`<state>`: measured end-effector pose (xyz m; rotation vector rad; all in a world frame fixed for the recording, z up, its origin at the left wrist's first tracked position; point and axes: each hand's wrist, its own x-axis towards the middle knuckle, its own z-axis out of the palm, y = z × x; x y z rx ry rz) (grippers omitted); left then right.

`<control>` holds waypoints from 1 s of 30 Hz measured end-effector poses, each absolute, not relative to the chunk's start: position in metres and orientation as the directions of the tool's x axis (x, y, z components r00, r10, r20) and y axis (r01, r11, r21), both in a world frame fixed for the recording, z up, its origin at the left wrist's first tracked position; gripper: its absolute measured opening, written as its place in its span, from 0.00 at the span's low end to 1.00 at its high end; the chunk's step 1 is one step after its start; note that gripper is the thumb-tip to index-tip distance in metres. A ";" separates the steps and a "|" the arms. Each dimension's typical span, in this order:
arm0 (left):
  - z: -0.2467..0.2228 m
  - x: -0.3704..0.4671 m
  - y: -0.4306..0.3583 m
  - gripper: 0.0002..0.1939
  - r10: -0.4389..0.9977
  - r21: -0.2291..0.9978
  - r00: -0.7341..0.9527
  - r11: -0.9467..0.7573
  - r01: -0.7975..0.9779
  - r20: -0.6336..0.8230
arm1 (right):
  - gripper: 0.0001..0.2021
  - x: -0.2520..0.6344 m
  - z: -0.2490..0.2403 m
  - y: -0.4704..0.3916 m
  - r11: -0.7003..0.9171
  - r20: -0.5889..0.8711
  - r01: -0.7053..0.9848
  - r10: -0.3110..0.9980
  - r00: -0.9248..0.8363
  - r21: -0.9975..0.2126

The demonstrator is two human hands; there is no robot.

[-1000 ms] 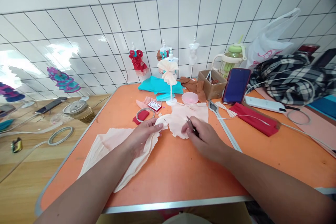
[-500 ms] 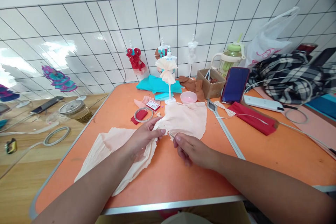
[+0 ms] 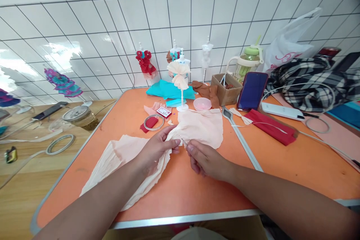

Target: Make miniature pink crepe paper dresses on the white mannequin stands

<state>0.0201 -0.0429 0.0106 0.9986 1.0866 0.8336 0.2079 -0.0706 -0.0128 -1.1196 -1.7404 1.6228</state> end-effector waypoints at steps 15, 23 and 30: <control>0.015 0.023 -0.043 0.33 0.918 0.918 0.209 0.369 -0.144 -0.336 | 0.18 0.207 -0.013 -0.071 -0.202 -0.229 0.110 0.799 -0.556 -0.973; 0.011 0.024 -0.045 0.33 0.908 0.913 0.244 0.382 -0.141 -0.342 | 0.18 0.206 -0.015 -0.070 -0.176 -0.228 0.147 0.808 -0.544 -0.973; 0.012 0.024 -0.047 0.33 0.903 0.920 0.266 0.376 -0.115 -0.336 | 0.19 0.207 -0.016 -0.070 -0.129 -0.219 0.207 0.839 -0.499 -0.970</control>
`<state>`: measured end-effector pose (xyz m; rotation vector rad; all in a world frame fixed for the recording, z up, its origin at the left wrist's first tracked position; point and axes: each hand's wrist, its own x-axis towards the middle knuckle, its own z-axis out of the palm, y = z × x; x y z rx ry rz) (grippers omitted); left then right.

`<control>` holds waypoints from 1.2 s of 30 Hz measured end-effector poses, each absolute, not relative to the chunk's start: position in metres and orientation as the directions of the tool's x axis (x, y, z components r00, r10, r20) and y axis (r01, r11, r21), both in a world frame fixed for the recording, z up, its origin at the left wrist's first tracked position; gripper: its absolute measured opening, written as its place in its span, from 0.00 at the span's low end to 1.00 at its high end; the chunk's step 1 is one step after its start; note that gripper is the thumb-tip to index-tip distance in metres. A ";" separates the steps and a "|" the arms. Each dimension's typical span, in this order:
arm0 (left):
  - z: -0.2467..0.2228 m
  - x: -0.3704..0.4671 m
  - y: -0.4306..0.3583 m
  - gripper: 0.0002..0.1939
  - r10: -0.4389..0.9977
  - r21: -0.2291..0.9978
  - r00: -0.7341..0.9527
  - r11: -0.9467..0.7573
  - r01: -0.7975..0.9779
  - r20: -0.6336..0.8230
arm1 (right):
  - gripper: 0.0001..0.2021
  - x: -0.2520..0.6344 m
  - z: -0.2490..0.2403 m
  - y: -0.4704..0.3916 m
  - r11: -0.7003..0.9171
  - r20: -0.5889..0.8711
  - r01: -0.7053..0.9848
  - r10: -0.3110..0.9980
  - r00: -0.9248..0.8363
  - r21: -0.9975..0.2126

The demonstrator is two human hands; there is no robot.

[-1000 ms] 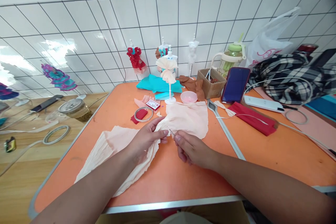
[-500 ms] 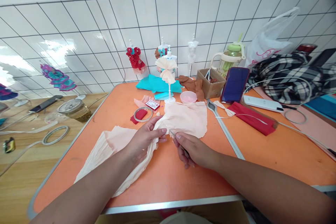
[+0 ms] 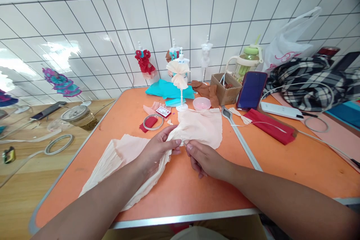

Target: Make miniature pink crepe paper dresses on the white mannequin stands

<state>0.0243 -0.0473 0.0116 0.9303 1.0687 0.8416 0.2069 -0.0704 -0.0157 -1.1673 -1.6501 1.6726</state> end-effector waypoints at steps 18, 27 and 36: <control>0.008 0.026 -0.044 0.23 0.919 0.889 0.295 0.349 -0.297 -0.263 | 0.18 0.208 -0.012 -0.067 -0.164 -0.210 0.139 0.868 -0.449 -0.977; 0.004 0.013 -0.033 0.28 0.894 0.913 0.378 0.340 -0.225 -0.240 | 0.06 0.218 -0.004 -0.078 0.483 0.423 0.321 0.874 -0.240 -0.815; 0.009 0.017 -0.036 0.14 0.848 0.884 0.343 0.459 -0.093 -0.404 | 0.10 0.219 -0.018 -0.056 0.560 0.448 0.620 0.824 -0.347 -0.550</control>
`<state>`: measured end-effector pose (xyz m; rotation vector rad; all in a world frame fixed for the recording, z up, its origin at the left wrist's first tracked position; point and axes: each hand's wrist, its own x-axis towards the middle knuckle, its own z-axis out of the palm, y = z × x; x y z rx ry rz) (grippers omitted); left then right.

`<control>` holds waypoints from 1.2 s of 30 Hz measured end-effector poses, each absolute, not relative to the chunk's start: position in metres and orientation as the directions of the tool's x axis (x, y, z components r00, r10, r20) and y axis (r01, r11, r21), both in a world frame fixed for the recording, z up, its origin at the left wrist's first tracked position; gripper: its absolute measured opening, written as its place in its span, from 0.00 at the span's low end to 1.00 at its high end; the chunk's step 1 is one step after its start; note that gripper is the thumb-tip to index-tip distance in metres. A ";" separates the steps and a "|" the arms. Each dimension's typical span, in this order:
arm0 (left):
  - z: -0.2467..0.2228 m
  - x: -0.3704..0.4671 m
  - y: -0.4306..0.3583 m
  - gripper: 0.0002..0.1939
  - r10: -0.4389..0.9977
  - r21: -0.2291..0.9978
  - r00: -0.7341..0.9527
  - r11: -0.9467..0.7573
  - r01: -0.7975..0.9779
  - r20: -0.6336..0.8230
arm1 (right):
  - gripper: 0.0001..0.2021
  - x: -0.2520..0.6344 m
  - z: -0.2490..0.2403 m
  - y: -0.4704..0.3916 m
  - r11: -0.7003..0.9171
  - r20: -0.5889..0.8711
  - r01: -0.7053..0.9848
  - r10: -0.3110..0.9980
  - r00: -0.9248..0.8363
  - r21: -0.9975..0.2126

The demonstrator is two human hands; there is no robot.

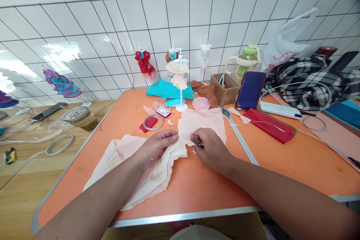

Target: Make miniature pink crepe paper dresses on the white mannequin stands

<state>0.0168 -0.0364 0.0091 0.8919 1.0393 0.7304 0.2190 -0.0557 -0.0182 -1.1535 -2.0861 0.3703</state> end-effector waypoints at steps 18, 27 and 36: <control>0.018 -0.005 -0.028 0.13 0.683 0.878 0.582 0.462 0.124 -0.441 | 0.06 0.221 -0.009 -0.059 0.608 0.428 0.585 0.794 -0.433 -0.537; 0.018 -0.002 -0.028 0.17 0.743 0.889 0.499 0.434 0.150 -0.447 | 0.16 0.221 0.007 -0.074 -0.026 -0.141 0.212 0.825 -0.547 -0.977; 0.022 -0.006 -0.028 0.23 0.762 0.914 0.549 0.405 0.009 -0.343 | 0.19 0.215 -0.002 -0.068 -0.323 -0.327 0.123 0.715 -0.618 -0.938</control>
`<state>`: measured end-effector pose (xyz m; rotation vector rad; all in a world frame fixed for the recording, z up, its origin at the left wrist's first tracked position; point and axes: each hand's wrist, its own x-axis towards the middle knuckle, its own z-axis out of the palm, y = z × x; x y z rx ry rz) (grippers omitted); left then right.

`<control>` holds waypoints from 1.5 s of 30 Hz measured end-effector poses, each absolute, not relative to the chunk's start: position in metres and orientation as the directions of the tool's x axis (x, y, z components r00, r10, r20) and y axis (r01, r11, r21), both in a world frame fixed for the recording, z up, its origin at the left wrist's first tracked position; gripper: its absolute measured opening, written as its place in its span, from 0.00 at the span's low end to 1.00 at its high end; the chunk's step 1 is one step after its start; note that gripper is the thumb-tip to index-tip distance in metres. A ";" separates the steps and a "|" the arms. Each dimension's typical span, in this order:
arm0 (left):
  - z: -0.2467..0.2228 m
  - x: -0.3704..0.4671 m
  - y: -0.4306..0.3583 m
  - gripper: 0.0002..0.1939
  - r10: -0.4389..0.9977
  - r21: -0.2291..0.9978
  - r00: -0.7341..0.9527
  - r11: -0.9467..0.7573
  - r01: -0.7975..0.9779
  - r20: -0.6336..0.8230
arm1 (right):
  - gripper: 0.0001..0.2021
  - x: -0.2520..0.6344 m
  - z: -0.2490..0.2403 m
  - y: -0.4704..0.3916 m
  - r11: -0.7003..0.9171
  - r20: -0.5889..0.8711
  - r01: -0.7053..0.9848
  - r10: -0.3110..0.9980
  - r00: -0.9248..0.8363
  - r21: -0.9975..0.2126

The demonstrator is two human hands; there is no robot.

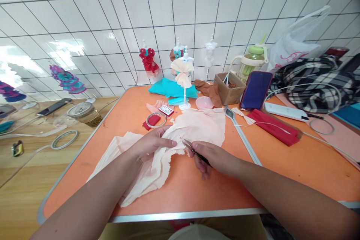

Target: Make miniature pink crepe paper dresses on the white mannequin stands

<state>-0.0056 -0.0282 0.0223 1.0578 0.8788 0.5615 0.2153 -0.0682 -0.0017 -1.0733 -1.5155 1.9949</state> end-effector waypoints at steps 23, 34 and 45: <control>0.020 0.008 -0.037 0.16 0.790 0.950 0.550 0.312 0.018 -0.270 | 0.23 0.208 -0.020 -0.070 -0.136 -0.200 0.153 0.798 -0.568 -0.979; 0.017 0.008 -0.036 0.17 0.799 0.940 0.517 0.340 0.030 -0.305 | 0.23 0.208 -0.016 -0.070 -0.116 -0.191 0.175 0.839 -0.509 -0.978; 0.020 0.009 -0.035 0.27 0.814 0.941 0.503 0.338 -0.003 -0.291 | 0.21 0.209 -0.018 -0.070 -0.177 -0.218 0.128 0.819 -0.531 -0.976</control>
